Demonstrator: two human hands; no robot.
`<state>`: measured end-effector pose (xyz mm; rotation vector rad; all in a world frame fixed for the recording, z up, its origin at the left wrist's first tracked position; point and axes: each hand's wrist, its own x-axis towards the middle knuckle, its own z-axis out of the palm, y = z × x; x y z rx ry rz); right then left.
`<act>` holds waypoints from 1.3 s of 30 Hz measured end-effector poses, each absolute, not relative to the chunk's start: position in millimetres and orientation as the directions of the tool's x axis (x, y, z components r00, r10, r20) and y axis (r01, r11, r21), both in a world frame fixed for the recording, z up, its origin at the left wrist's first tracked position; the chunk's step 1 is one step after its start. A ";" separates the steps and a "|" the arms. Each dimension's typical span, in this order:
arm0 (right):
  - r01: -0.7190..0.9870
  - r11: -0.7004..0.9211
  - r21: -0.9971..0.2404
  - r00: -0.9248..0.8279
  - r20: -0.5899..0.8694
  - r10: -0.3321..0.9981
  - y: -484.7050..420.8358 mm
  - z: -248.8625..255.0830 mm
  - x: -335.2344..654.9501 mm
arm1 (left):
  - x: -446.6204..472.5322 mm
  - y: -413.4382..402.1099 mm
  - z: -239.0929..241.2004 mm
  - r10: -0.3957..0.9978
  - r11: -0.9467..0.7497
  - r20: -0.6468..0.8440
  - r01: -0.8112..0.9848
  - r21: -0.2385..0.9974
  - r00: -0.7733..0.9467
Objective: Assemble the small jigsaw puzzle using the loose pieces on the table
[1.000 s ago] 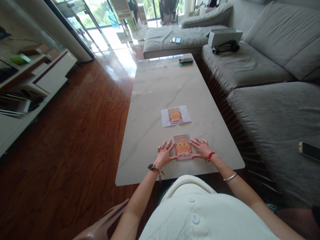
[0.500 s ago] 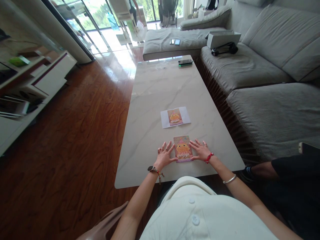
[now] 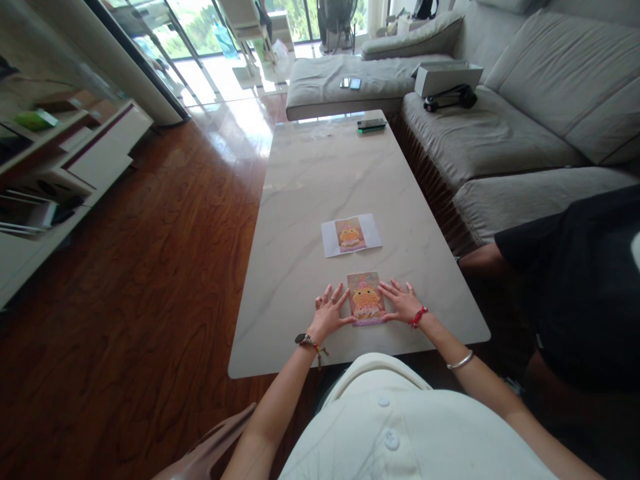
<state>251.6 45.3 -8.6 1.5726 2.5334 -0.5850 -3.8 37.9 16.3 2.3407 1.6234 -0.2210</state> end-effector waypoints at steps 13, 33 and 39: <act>0.933 0.282 -0.223 -0.345 -0.337 0.876 48.1 -5.4 314.0 | 62.1 46.8 8.1 0.882 -0.402 -0.195 0.901 0.164 0.429; 0.944 0.079 -0.321 -0.192 -0.338 0.921 27.7 -13.8 452.4 | 201.7 58.9 2.9 0.777 -0.564 -0.168 0.790 0.242 0.607; 0.920 0.042 -0.389 -0.183 -0.335 0.924 19.6 -16.0 459.1 | 207.1 53.1 0.5 0.771 -0.559 -0.189 0.788 0.258 0.608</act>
